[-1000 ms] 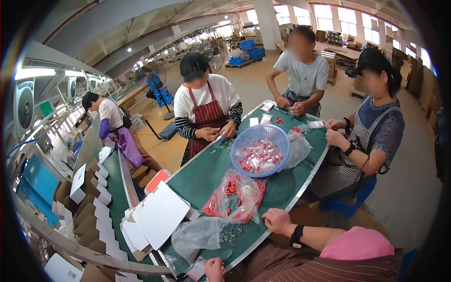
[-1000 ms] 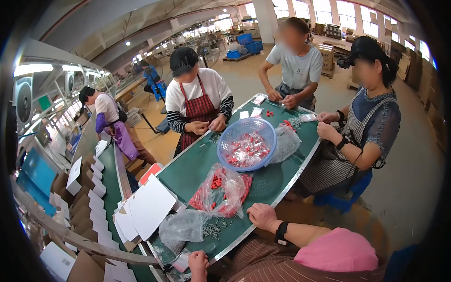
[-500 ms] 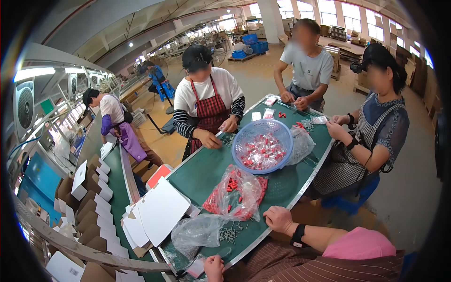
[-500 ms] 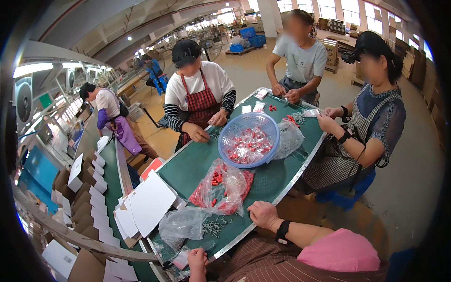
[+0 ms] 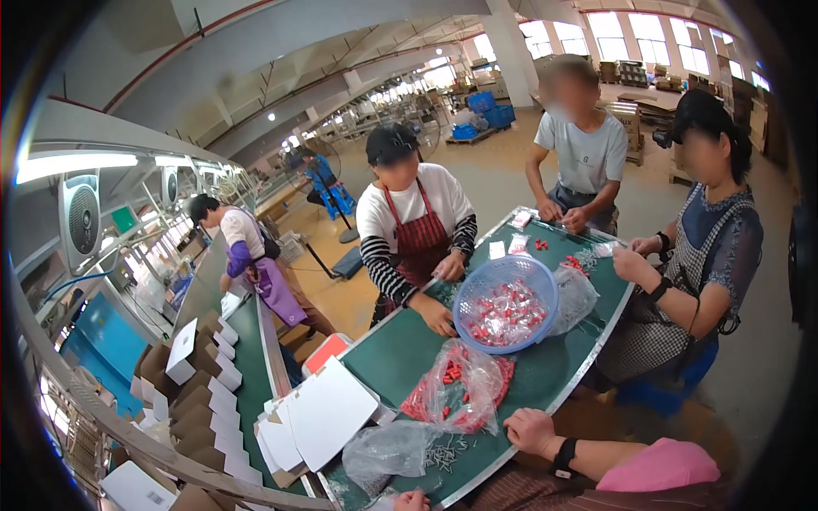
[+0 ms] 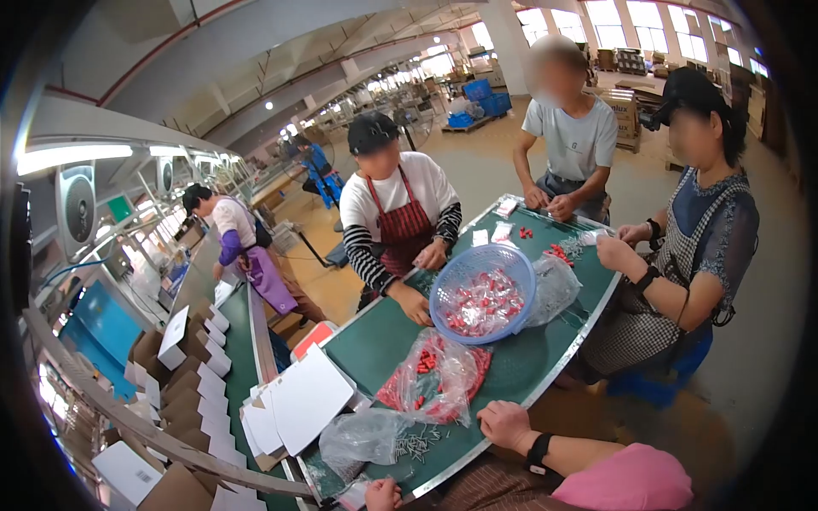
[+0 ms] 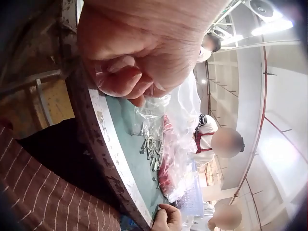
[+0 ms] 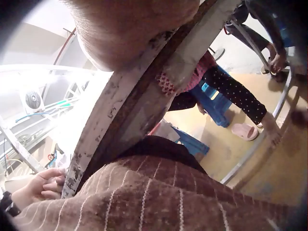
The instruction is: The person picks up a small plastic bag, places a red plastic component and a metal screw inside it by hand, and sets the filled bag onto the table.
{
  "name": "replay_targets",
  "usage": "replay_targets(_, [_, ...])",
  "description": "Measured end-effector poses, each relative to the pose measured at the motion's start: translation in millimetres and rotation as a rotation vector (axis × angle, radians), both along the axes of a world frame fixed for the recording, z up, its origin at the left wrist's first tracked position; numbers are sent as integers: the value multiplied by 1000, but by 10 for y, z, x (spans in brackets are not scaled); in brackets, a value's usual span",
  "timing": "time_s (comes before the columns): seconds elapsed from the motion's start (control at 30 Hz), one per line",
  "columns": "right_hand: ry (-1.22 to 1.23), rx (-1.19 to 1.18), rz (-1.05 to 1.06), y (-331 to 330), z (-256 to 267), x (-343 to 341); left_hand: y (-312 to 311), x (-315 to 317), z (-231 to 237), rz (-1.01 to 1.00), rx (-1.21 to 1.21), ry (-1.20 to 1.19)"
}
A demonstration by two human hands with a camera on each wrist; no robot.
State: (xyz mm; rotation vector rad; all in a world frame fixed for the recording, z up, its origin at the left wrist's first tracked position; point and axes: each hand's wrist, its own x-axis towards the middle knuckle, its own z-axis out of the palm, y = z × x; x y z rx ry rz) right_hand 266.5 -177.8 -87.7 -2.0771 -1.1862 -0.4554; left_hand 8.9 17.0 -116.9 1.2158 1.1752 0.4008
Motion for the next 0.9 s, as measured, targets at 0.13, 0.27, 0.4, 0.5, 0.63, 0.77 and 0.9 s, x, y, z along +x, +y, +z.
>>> replay_targets(0.13, [4, 2, 1, 10, 17, -20, 8, -25, -3, -17, -8, -34])
replay_targets(0.27, [-3, 5, 0, 7, 32, -5, 8, 17, -37, 14, -65, -17])
replay_targets(0.4, [-4, 5, 2, 10, 44, 0, -79, 42, 177, 33, -54, -7])
replay_targets(0.5, [0, 20, 6, -9, 18, 9, -110, 61, 227, 44, -69, -1])
replay_targets(0.63, [9, 33, 8, -16, -4, 15, -85, 48, 208, 42, -55, 16])
replay_targets(0.77, [2, 34, 13, -14, 38, 1, -16, 25, 88, 46, -21, 64])
replay_targets(0.9, [3, 18, 14, 4, 64, -18, -81, 6, 136, 17, -14, 46])
